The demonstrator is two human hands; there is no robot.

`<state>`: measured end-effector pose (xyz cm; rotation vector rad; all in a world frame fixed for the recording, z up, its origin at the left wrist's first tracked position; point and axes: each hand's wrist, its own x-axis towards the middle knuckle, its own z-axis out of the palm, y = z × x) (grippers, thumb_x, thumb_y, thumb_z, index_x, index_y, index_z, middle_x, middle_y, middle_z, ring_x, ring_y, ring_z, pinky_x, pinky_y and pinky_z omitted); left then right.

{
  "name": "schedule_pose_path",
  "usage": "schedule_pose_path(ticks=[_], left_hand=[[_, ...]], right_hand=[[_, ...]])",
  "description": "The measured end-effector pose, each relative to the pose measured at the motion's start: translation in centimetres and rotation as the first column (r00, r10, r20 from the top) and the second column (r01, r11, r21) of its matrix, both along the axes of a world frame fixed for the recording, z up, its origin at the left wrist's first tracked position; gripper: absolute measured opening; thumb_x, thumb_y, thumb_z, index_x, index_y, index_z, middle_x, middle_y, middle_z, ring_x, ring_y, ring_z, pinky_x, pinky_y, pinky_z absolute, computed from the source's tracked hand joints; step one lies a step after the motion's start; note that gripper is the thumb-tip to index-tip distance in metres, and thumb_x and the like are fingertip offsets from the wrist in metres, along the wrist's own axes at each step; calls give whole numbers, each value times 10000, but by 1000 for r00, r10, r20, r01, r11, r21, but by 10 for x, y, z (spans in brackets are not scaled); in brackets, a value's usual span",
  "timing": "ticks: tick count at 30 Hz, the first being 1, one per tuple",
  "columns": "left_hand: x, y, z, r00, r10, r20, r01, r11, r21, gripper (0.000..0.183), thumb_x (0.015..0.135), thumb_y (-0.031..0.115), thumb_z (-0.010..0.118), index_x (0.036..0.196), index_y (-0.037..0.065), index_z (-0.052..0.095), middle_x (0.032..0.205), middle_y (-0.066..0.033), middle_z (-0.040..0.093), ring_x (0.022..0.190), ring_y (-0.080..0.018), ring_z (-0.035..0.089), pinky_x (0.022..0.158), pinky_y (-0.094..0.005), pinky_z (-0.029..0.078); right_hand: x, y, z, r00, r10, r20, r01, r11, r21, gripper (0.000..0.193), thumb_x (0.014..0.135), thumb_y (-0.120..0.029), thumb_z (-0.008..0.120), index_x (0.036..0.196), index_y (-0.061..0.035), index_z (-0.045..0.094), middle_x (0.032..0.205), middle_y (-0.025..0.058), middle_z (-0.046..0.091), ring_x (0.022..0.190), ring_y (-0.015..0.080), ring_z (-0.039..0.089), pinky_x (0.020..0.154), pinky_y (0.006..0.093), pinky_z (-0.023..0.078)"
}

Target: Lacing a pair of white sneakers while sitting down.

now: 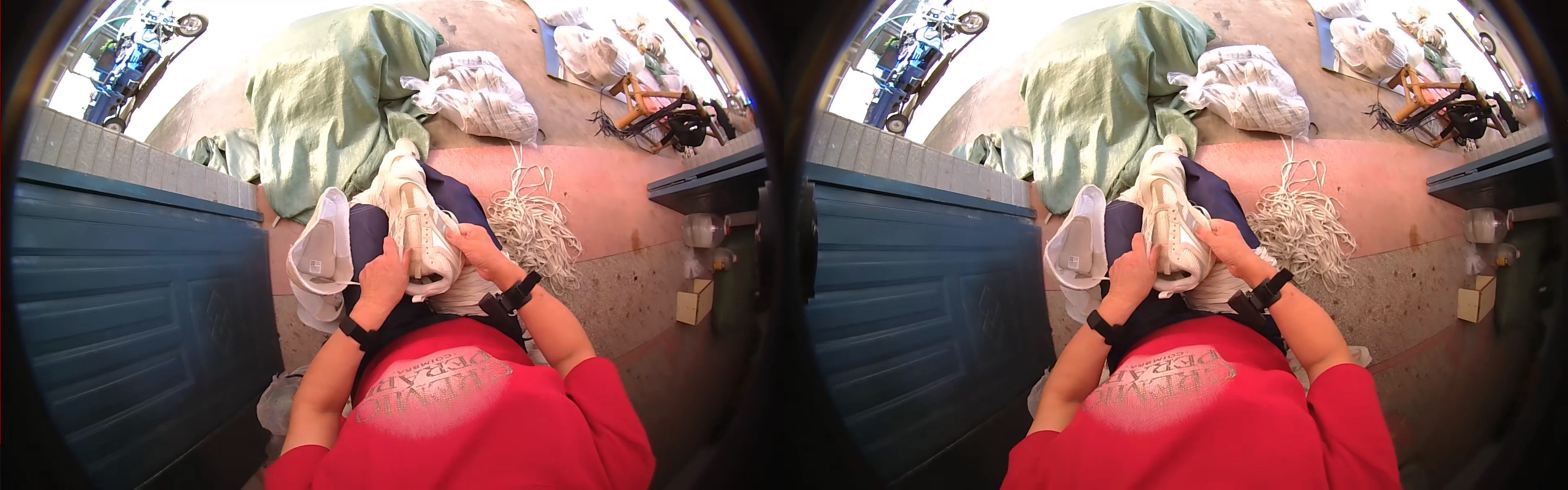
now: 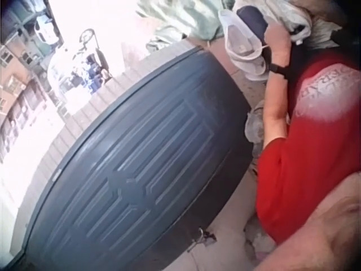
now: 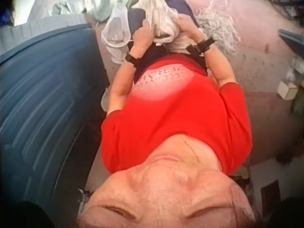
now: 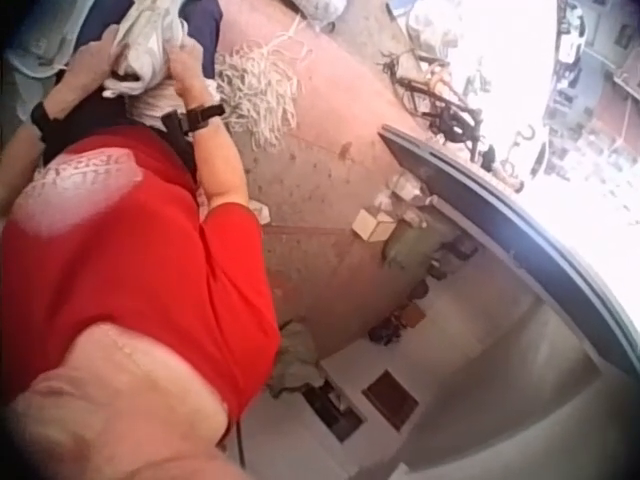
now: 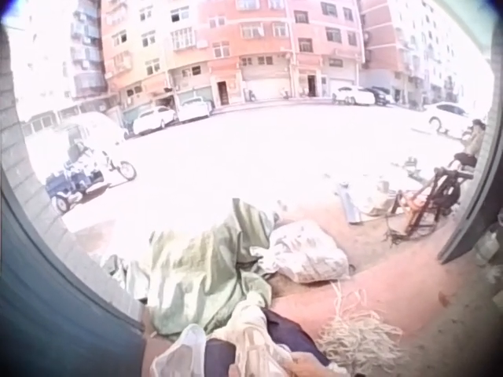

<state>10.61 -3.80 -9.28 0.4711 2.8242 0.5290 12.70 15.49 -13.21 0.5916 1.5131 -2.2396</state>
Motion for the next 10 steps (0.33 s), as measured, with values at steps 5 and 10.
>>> schedule_pose_path(ticks=[5, 10], left_hand=[[-5, 2, -5, 999, -46, -26, 45, 997, -57, 366, 876, 346, 461, 1010, 10, 415, 579, -191, 575, 564, -382, 588, 487, -471, 460], [-3, 1, -3, 997, -74, -9, 73, 990, -121, 509, 849, 371, 506, 1175, -1, 386, 618, -199, 600, 585, -378, 610, 527, -447, 493]], right_hand=[[0, -7, 22, 903, 266, -338, 186, 467, 865, 351, 801, -283, 598, 1009, -2, 562, 826, 118, 615, 754, 280, 591, 694, 337, 460], [2, -36, 73, 820, 502, 274, -409, 181, 894, 552, 695, -426, 665, 1067, -43, 529, 1032, 139, 559, 1072, 274, 493, 868, 305, 414]])
